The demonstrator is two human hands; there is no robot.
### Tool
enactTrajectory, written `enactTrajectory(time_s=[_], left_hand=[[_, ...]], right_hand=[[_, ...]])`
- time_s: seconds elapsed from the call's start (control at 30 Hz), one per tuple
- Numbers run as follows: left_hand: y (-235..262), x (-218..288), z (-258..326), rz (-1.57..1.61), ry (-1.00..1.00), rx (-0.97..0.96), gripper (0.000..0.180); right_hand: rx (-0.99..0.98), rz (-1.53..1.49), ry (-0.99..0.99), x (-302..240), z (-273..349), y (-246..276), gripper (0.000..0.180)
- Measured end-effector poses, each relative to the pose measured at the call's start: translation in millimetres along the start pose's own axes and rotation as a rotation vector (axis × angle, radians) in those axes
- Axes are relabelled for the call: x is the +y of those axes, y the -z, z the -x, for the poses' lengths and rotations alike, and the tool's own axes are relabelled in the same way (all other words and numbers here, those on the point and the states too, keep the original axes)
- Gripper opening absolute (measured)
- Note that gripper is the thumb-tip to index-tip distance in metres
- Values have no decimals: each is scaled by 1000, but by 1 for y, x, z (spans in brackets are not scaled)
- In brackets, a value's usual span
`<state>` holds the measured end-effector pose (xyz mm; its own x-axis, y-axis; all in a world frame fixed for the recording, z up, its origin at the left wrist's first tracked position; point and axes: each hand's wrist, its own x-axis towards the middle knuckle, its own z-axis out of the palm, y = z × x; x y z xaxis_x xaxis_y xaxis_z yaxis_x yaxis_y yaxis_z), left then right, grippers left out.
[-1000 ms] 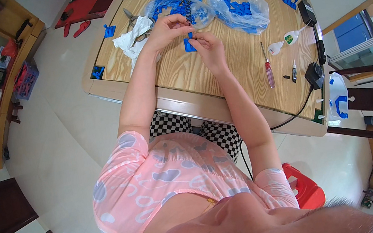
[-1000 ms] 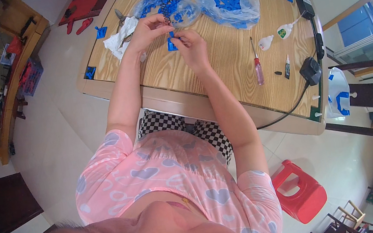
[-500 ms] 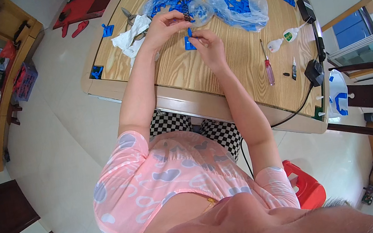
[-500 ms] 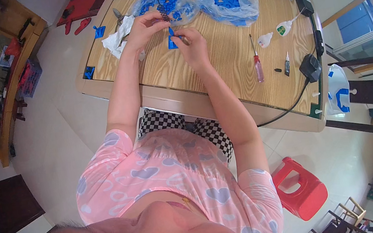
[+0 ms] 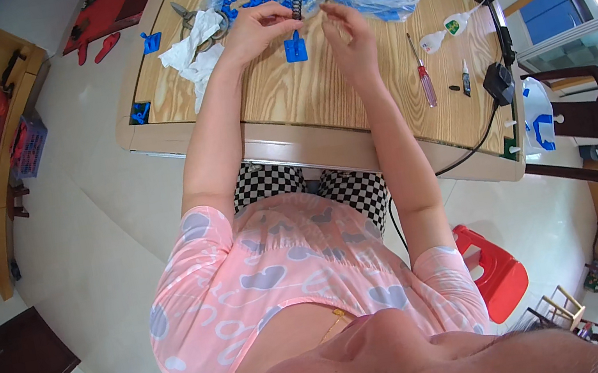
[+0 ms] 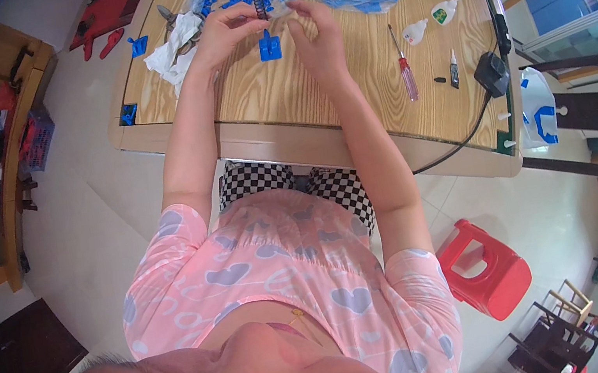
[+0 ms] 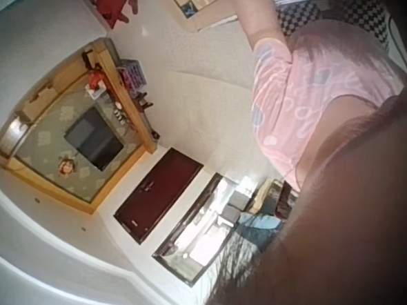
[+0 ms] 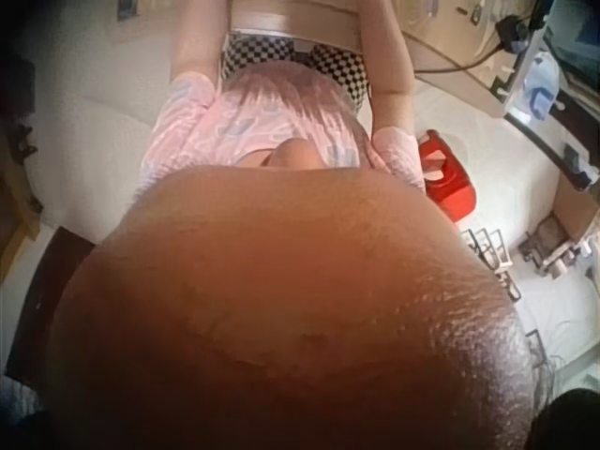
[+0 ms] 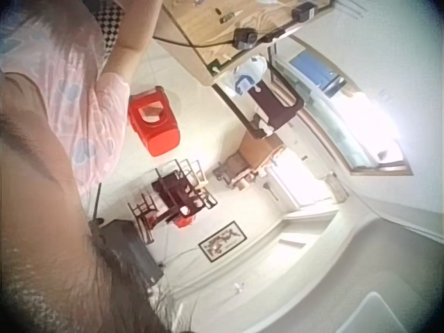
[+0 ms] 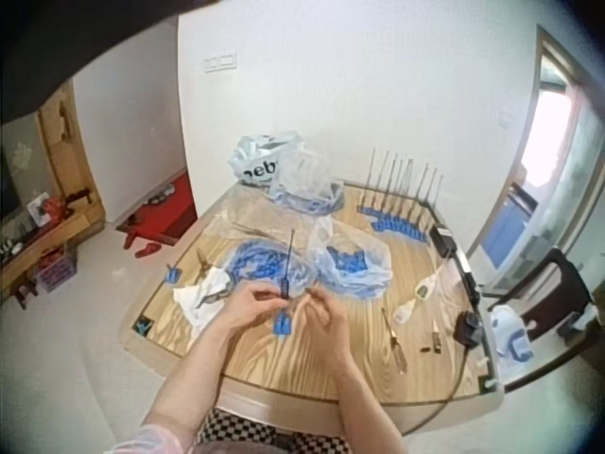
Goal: Assembling components of a lighting fixture by attaching wires and springs to a blue plastic base.
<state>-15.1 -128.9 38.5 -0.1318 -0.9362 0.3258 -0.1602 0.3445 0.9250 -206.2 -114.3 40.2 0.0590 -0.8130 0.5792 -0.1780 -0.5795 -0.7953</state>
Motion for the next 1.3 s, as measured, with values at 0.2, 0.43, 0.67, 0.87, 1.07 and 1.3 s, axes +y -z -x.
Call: enactTrajectory(time_s=[0.2, 0.43, 0.67, 0.87, 1.07, 1.3], left_hand=[[-2, 1, 0, 84, -13, -34, 19], [-3, 5, 2, 33, -46, -25, 19], [-2, 6, 2, 7, -55, -21, 18], [1, 19, 5, -32, 42, -104, 23], [10, -5, 10, -181, 18, -131, 40], [6, -18, 5, -521, -139, -300, 41]], right_hand=[[-76, 88, 57, -35, -17, -5, 26], [-115, 192, -17, -41, -27, -14, 21], [-124, 245, 55, -48, -25, -20, 22], [-127, 324, 55, -50, -22, -17, 20], [-129, 350, 72, -51, -23, -20, 19], [-102, 330, 113, -44, -23, -18, 22]])
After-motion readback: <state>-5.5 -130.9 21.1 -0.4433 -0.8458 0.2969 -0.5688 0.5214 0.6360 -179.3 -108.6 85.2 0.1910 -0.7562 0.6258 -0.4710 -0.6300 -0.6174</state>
